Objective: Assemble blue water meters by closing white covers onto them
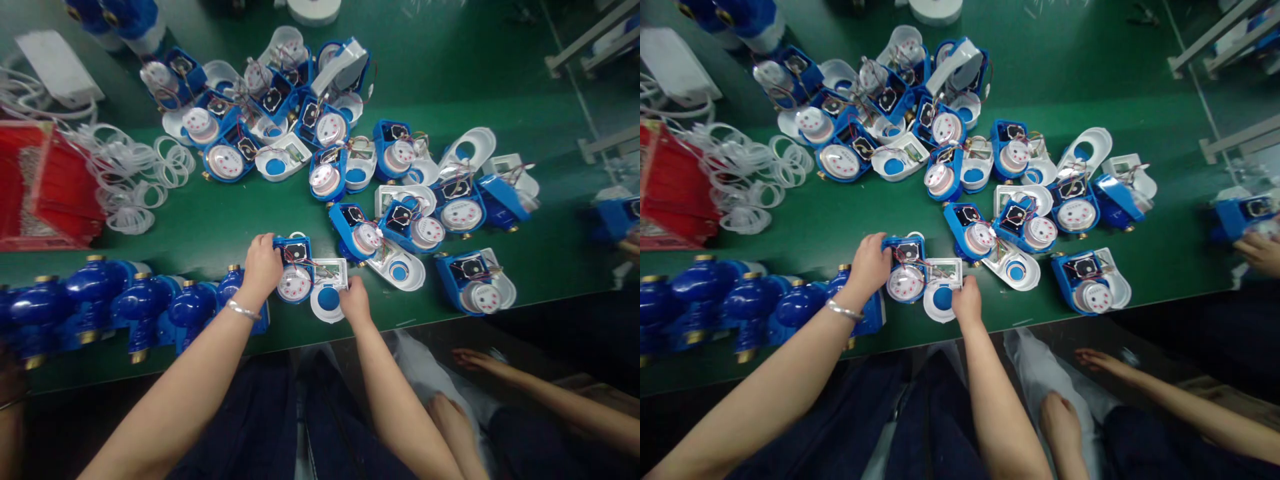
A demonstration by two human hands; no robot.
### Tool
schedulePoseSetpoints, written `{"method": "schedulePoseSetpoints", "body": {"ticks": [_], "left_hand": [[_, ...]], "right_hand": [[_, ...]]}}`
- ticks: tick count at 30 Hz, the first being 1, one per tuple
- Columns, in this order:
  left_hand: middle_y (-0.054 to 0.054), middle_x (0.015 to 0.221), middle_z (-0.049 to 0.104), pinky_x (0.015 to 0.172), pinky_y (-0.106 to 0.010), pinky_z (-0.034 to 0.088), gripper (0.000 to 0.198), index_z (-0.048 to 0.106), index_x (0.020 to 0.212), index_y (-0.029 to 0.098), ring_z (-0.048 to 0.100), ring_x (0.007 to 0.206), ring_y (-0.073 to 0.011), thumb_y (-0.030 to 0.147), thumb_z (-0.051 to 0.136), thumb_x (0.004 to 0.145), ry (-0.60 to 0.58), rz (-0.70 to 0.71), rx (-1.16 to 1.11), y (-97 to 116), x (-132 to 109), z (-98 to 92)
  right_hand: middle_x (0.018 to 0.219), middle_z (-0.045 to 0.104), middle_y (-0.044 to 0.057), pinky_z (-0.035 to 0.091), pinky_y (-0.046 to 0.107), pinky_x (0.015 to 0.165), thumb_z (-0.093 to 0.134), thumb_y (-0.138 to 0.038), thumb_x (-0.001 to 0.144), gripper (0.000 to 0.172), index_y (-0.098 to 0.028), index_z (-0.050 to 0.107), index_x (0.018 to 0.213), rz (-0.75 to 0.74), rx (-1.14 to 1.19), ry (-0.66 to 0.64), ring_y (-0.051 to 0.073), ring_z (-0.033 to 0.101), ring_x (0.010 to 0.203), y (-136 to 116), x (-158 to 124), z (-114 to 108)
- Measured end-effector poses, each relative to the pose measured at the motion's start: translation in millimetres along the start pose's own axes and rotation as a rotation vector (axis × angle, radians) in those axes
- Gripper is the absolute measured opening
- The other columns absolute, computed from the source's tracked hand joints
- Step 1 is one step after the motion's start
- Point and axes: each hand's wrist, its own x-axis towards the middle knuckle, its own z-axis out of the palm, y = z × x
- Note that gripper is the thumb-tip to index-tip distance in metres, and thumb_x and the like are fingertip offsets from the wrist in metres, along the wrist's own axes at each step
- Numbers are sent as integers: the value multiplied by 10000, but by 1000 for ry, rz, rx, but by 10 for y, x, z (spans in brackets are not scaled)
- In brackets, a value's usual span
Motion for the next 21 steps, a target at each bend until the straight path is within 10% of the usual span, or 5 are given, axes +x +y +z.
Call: {"method": "schedulePoseSetpoints", "body": {"ticks": [5, 14, 21], "left_hand": [[-84, 938, 658, 793, -293, 467, 327, 598, 1025, 135, 599, 854, -186, 115, 432, 743, -206, -103, -141, -40, 264, 45], [-93, 920, 668, 734, -304, 500, 356, 596, 1053, 124, 617, 761, -172, 126, 454, 725, -284, -217, -349, -104, -403, 181], [-96, 987, 641, 836, -293, 474, 393, 619, 1045, 155, 597, 898, -191, 129, 479, 679, -149, 230, 46, 104, -127, 78]], "right_hand": [[743, 544, 12, 433, 313, 696, 433, -139, 594, 227, -191, 428, 815, 15, 180, 102, 172, 534, 699, 82, -109, -95], [901, 534, 61, 404, 364, 830, 435, -164, 572, 400, -164, 434, 972, -91, 508, 369, 189, 536, 869, 172, -350, -346], [894, 538, 54, 403, 379, 817, 456, -148, 573, 399, -172, 442, 971, -94, 585, 302, 192, 537, 849, 167, -353, -285]]}}
